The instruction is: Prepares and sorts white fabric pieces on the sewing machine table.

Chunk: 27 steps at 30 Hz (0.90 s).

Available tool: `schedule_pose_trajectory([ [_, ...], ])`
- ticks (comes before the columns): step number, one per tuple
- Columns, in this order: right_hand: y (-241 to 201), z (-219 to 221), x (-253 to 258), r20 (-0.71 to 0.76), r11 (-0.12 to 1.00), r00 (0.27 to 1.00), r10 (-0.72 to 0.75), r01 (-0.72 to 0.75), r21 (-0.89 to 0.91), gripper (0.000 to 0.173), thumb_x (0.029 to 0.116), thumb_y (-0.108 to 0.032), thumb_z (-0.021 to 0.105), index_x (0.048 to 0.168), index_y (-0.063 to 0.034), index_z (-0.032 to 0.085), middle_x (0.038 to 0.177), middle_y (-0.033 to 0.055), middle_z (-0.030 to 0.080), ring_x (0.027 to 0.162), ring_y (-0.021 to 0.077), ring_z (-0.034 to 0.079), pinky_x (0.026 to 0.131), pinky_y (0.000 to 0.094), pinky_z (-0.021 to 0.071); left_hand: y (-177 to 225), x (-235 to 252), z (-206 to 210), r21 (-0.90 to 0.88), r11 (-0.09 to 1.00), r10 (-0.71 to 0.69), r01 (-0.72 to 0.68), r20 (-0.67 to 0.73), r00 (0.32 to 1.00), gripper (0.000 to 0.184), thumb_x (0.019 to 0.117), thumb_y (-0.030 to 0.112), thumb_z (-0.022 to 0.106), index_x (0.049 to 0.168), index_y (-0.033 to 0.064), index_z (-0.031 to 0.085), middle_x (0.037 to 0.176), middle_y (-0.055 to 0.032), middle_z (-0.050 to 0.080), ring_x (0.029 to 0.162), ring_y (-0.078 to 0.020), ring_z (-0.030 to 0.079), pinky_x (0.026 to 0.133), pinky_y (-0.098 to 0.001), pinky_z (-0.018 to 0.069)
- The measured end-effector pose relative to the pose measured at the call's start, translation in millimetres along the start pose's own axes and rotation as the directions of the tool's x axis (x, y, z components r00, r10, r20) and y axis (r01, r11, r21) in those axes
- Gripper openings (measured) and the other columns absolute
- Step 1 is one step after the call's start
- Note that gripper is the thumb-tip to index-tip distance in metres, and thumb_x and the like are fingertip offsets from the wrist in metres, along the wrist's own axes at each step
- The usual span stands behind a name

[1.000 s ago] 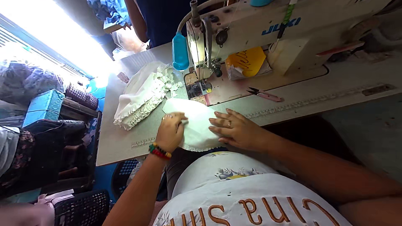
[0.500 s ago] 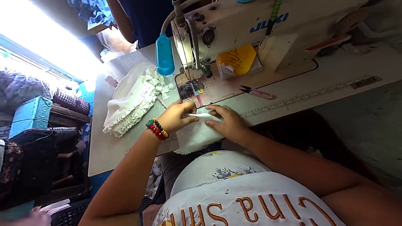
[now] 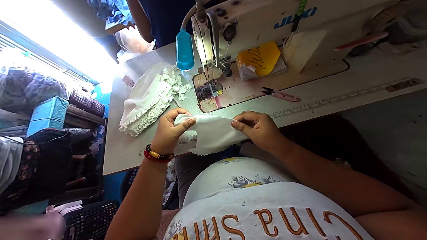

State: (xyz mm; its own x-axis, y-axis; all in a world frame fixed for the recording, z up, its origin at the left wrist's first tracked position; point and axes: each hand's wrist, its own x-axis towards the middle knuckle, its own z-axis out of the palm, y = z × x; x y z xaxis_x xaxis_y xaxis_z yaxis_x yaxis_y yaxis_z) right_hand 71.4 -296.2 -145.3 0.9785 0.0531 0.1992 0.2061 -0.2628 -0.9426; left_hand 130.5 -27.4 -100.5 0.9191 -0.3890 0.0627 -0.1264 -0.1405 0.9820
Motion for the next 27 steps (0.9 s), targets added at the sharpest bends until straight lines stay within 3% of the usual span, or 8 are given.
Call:
schedule_pose_trajectory([
  [5,-5,-8,-5,-0.012,0.996,0.999,0.030,-0.029,0.082,0.006,0.0927,-0.013,0.074,0.094,-0.0081,0.071,0.078,-0.0039,0.068,0.065,-0.0001,0.062,0.060,0.0167,0.0545,7,-15,8,-0.102,0.995,-0.002,-0.008,-0.094,0.996,0.023,0.0918,0.004,0.073,0.113,0.0129,0.071,0.100,0.0033,0.075,0.084,-0.0041,0.071,0.074,-0.0215,0.0613],
  [9,-6,-8,-10,-0.044,0.996,0.999,0.016,-0.013,0.084,0.008,0.0898,-0.013,0.077,0.091,-0.0084,0.071,0.075,-0.0046,0.067,0.063,-0.0010,0.061,0.059,0.0154,0.0531,14,-23,9,-0.073,0.996,0.042,-0.054,-0.156,0.987,0.022,0.0897,-0.001,0.074,0.106,0.0130,0.072,0.099,0.0042,0.074,0.084,-0.0036,0.071,0.075,-0.0212,0.0611],
  [13,-9,-8,-17,-0.055,0.999,0.998,-0.040,0.041,0.010,0.006,0.0932,-0.013,0.072,0.094,-0.0070,0.072,0.078,-0.0050,0.067,0.064,-0.0038,0.059,0.061,0.0126,0.0508,16,-29,16,-0.038,0.993,0.103,-0.113,-0.207,0.973,0.020,0.0881,0.000,0.075,0.102,0.0141,0.072,0.094,0.0059,0.074,0.082,-0.0020,0.070,0.075,-0.0206,0.0607],
  [19,-19,-12,-28,-0.063,0.992,0.991,-0.117,0.114,-0.054,0.010,0.0956,-0.013,0.069,0.098,-0.0037,0.072,0.083,-0.0023,0.068,0.070,-0.0052,0.061,0.066,0.0113,0.0526,19,-37,25,-0.003,0.979,0.195,-0.203,-0.260,0.946,0.020,0.0859,0.001,0.077,0.099,0.0141,0.070,0.091,0.0074,0.074,0.081,-0.0020,0.070,0.075,-0.0211,0.0605],
  [27,-26,-23,-43,-0.088,0.986,0.982,-0.166,0.165,-0.015,0.010,0.0923,-0.014,0.072,0.097,-0.0055,0.073,0.086,-0.0025,0.070,0.074,-0.0038,0.064,0.068,0.0126,0.0554,28,-55,32,0.042,0.951,0.306,-0.305,-0.246,0.920,0.020,0.0870,0.002,0.078,0.100,0.0151,0.069,0.091,0.0079,0.073,0.080,-0.0021,0.069,0.075,-0.0210,0.0600],
])
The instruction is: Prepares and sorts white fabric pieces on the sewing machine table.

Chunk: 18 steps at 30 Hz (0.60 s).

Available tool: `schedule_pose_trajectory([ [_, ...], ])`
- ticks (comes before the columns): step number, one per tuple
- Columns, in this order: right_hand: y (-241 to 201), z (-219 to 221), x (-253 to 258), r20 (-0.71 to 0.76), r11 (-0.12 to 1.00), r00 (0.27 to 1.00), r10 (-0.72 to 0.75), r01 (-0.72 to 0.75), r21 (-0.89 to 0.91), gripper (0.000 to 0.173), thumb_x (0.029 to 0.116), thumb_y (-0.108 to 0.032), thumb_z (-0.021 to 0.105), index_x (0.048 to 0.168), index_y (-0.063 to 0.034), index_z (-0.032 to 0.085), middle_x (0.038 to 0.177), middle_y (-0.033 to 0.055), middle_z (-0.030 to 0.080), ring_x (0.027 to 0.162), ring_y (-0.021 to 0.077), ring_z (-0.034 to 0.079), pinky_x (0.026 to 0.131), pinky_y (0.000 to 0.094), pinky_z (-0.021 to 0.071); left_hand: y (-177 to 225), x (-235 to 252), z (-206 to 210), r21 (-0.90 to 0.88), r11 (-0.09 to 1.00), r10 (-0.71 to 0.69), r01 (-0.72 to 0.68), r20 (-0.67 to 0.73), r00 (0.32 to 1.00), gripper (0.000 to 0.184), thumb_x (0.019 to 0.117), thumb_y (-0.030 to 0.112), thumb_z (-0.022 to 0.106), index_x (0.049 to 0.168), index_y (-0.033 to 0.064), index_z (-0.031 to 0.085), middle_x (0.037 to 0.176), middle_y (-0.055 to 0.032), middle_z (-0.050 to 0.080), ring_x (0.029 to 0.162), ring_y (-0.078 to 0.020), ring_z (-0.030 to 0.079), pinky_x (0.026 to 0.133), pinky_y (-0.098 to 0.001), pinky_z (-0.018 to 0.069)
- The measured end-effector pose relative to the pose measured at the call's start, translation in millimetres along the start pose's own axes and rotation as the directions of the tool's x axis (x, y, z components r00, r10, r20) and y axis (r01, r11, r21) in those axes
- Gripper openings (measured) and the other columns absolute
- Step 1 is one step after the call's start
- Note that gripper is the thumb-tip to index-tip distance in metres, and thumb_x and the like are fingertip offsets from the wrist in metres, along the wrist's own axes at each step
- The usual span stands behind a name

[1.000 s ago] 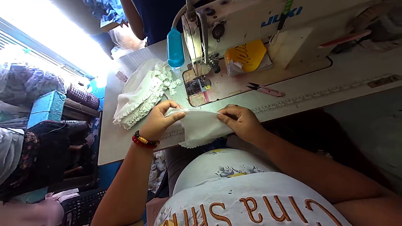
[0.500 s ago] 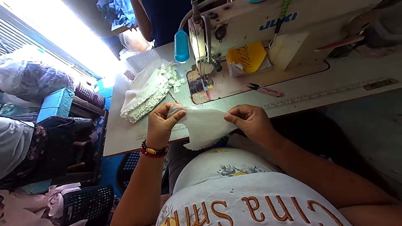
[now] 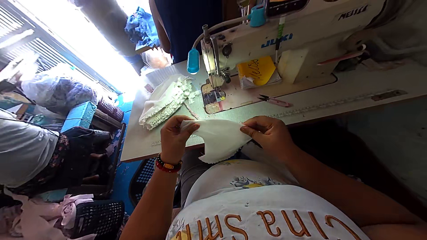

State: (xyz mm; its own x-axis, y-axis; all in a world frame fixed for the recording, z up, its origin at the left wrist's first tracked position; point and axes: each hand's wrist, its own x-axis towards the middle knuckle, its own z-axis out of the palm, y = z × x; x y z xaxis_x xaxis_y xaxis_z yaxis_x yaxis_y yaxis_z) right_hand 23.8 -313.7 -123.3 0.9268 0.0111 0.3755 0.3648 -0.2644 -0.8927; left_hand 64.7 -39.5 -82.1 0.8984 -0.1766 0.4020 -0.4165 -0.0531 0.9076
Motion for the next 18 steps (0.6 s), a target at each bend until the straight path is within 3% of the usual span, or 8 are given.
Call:
schedule_pose_trajectory([
  [7,-10,-4,-3,0.007,0.999,0.999,-0.043,0.043,-0.018,0.017,0.0919,-0.021,0.074,0.094,-0.0044,0.072,0.083,-0.0016,0.067,0.072,-0.0042,0.061,0.067,0.0122,0.0528,15,-11,-1,0.056,0.998,-0.005,0.007,-0.037,0.999,0.023,0.0841,-0.003,0.077,0.100,0.0125,0.073,0.091,0.0077,0.075,0.080,-0.0019,0.070,0.075,-0.0226,0.0602],
  [13,-11,-3,-3,0.020,0.995,0.998,-0.058,0.059,-0.085,0.015,0.0927,-0.020,0.073,0.094,-0.0053,0.072,0.084,-0.0010,0.068,0.073,-0.0035,0.062,0.068,0.0122,0.0529,4,-15,-6,0.084,0.996,0.037,-0.035,-0.024,0.999,0.018,0.0869,0.000,0.076,0.101,0.0121,0.073,0.093,0.0074,0.075,0.081,-0.0020,0.070,0.076,-0.0221,0.0600],
  [15,-9,0,4,0.090,0.980,0.993,-0.079,0.094,-0.176,0.016,0.0941,-0.021,0.071,0.093,-0.0052,0.073,0.085,0.0020,0.068,0.075,0.0023,0.063,0.070,0.0182,0.0543,-5,-15,-8,0.046,0.999,0.030,-0.028,-0.032,0.999,0.018,0.0882,0.000,0.075,0.101,0.0127,0.073,0.094,0.0078,0.075,0.083,-0.0021,0.070,0.078,-0.0227,0.0601],
  [18,-12,18,23,0.305,0.926,0.948,-0.088,0.191,-0.325,0.021,0.0986,-0.019,0.065,0.093,-0.0005,0.072,0.083,0.0125,0.070,0.078,0.0238,0.069,0.073,0.0429,0.0574,-18,-11,-21,0.097,0.992,-0.071,0.085,-0.147,0.987,0.013,0.0906,0.000,0.071,0.102,0.0064,0.070,0.091,0.0052,0.074,0.082,-0.0029,0.070,0.077,-0.0250,0.0605],
])
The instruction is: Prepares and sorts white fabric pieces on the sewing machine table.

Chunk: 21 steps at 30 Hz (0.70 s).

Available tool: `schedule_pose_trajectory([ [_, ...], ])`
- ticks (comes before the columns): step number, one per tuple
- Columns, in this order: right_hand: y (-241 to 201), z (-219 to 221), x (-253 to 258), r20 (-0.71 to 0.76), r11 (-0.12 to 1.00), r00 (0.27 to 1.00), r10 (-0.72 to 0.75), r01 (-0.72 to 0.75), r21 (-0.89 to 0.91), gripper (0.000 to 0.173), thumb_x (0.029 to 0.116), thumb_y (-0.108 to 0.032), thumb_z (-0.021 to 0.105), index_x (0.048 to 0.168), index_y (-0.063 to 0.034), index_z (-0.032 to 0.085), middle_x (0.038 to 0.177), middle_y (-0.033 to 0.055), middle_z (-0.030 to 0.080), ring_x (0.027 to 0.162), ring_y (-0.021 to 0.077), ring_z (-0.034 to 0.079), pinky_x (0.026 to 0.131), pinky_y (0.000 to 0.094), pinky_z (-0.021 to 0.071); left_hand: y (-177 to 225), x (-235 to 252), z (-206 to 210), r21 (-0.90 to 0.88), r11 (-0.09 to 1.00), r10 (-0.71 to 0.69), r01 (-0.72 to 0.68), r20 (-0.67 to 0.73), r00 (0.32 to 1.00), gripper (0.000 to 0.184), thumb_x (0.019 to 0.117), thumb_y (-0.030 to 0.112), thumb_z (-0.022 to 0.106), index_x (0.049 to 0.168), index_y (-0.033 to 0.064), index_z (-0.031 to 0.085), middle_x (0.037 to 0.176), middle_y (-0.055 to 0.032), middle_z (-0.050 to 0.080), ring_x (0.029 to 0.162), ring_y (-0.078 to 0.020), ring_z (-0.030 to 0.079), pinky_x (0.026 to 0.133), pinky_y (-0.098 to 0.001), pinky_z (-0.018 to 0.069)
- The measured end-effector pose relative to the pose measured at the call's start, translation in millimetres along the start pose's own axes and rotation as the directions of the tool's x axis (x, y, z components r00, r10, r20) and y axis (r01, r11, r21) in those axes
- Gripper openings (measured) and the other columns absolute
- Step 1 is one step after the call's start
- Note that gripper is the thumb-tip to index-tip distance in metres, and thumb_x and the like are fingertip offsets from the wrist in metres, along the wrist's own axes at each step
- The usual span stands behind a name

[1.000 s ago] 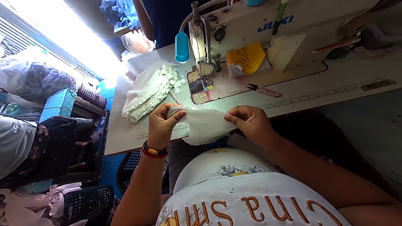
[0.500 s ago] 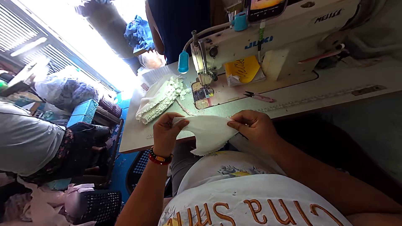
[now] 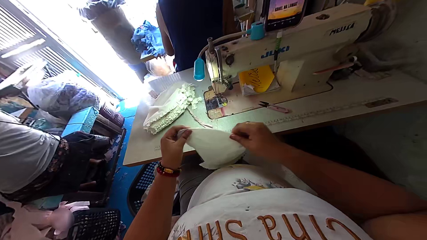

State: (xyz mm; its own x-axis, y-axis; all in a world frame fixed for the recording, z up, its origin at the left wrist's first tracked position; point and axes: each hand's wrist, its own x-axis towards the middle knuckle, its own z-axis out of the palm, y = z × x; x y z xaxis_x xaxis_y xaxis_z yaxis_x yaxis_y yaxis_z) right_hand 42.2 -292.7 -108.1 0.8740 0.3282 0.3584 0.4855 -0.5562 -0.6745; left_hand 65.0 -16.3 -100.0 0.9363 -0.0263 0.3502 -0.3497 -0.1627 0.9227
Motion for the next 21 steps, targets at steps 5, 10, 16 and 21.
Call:
schedule_pose_trajectory([
  [5,-54,38,55,0.137,0.987,0.991,0.001,-0.023,0.161,0.022,0.1029,-0.017,0.057,0.098,0.0017,0.069,0.081,0.0126,0.067,0.075,0.0232,0.067,0.072,0.0414,0.0556,34,57,-39,0.614,0.784,0.134,-0.094,-0.020,0.991,0.026,0.1011,0.020,0.064,0.112,-0.0043,0.066,0.100,-0.0156,0.068,0.088,-0.0195,0.066,0.082,-0.0408,0.0547],
  [10,-4,61,81,0.206,0.921,0.900,0.385,-0.358,-0.154,0.025,0.1054,-0.020,0.052,0.110,0.0005,0.066,0.098,0.0213,0.070,0.099,0.0380,0.069,0.086,0.0571,0.0538,-16,140,32,0.805,0.594,-0.224,-0.004,0.170,0.960,0.028,0.1027,0.018,0.060,0.123,-0.0008,0.067,0.122,-0.0265,0.067,0.118,-0.0443,0.063,0.102,-0.0650,0.0460],
  [16,72,55,49,0.025,0.881,0.996,0.082,-0.061,-0.470,0.030,0.1021,-0.031,0.058,0.122,-0.0142,0.073,0.137,0.0078,0.065,0.134,0.0329,0.055,0.105,0.0604,0.0425,-112,162,97,0.766,0.487,-0.099,-0.420,0.526,0.845,0.026,0.1045,0.012,0.052,0.119,-0.0029,0.067,0.119,-0.0274,0.067,0.116,-0.0474,0.064,0.094,-0.0617,0.0518],
  [21,87,43,55,0.272,0.926,0.955,0.120,-0.009,-0.377,0.058,0.0869,0.005,0.060,0.136,-0.0231,0.068,0.153,-0.0069,0.054,0.155,0.0228,0.028,0.122,0.0688,0.0082,-133,201,92,0.602,0.397,-0.010,-0.693,0.757,0.653,0.031,0.1082,0.022,0.046,0.121,0.0027,0.067,0.120,-0.0244,0.068,0.115,-0.0460,0.065,0.093,-0.0596,0.0532],
])
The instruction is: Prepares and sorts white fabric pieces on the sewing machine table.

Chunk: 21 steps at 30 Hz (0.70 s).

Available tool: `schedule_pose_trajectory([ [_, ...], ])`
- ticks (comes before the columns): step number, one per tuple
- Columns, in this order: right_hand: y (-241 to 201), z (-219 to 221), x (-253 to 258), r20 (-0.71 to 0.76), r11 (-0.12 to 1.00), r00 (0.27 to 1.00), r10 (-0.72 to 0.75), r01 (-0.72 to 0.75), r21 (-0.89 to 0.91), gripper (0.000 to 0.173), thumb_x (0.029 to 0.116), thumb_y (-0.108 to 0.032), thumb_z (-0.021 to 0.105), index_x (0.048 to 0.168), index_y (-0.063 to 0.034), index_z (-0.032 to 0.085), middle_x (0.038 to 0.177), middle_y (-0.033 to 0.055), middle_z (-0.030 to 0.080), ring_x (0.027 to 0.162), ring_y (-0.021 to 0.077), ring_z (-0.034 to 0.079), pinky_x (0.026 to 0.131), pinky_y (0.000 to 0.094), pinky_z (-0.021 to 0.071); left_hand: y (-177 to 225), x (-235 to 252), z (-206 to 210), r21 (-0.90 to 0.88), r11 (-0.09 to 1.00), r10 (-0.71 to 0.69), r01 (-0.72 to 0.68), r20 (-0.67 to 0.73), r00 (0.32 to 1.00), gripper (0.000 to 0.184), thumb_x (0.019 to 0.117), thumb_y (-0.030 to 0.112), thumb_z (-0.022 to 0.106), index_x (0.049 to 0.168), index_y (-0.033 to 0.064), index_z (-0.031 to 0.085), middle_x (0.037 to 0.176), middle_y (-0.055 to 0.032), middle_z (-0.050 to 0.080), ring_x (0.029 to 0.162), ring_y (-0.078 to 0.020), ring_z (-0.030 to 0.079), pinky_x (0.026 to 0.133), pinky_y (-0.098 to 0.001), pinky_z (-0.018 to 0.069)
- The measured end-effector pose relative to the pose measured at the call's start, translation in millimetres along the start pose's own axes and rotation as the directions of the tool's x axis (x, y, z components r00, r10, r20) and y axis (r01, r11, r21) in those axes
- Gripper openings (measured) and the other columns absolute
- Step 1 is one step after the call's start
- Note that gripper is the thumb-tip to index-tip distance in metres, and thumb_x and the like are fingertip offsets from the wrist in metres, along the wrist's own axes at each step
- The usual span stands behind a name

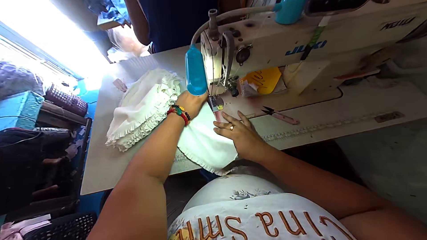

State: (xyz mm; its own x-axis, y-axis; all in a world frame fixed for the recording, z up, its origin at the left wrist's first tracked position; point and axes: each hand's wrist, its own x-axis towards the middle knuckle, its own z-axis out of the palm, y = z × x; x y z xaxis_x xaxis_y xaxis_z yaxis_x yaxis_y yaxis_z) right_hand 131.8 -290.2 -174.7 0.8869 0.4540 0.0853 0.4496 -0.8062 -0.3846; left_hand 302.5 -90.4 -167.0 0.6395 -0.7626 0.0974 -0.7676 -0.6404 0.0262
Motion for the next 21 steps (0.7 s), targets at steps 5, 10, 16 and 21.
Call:
schedule_pose_trajectory([
  [5,-3,1,0,0.019,1.000,1.000,0.012,-0.012,-0.017,0.059,0.0826,0.001,0.069,0.137,-0.0233,0.067,0.153,-0.0027,0.054,0.155,0.0262,0.027,0.119,0.0740,0.0065,52,-27,-23,-0.286,0.870,-0.440,0.401,-0.086,0.894,0.037,0.1010,0.020,0.058,0.129,-0.0047,0.063,0.144,-0.0290,0.052,0.138,-0.0447,0.047,0.116,-0.0574,0.0371],
  [10,-4,3,-1,-0.079,1.000,0.997,-0.024,0.023,-0.004,0.039,0.0949,-0.011,0.054,0.128,-0.0186,0.073,0.147,0.0022,0.060,0.152,0.0299,0.035,0.119,0.0745,0.0090,130,-116,-1,-0.373,0.774,-0.544,0.512,0.023,0.839,0.074,0.1022,0.060,0.040,0.155,0.0085,0.043,0.163,-0.0226,0.034,0.154,-0.0392,0.027,0.121,-0.0655,0.0197],
  [16,-10,9,-13,-0.116,0.999,0.993,-0.034,0.030,-0.030,0.043,0.1055,-0.040,0.044,0.130,-0.0196,0.072,0.147,0.0052,0.060,0.153,0.0320,0.032,0.119,0.0752,0.0046,52,-139,-7,-0.198,0.979,-0.018,0.038,0.098,0.995,0.081,0.0982,0.071,0.026,0.157,0.0187,0.044,0.165,-0.0200,0.032,0.155,-0.0399,0.024,0.123,-0.0638,0.0192],
  [21,-8,9,-18,-0.120,1.000,0.993,0.002,-0.002,-0.001,0.047,0.1052,-0.047,0.041,0.129,-0.0226,0.073,0.149,0.0013,0.058,0.154,0.0303,0.029,0.119,0.0752,0.0031,62,-106,-22,-0.230,0.973,0.002,-0.011,-0.038,0.999,0.043,0.1040,0.031,0.046,0.129,0.0047,0.068,0.144,-0.0179,0.059,0.139,-0.0369,0.052,0.117,-0.0569,0.0362],
])
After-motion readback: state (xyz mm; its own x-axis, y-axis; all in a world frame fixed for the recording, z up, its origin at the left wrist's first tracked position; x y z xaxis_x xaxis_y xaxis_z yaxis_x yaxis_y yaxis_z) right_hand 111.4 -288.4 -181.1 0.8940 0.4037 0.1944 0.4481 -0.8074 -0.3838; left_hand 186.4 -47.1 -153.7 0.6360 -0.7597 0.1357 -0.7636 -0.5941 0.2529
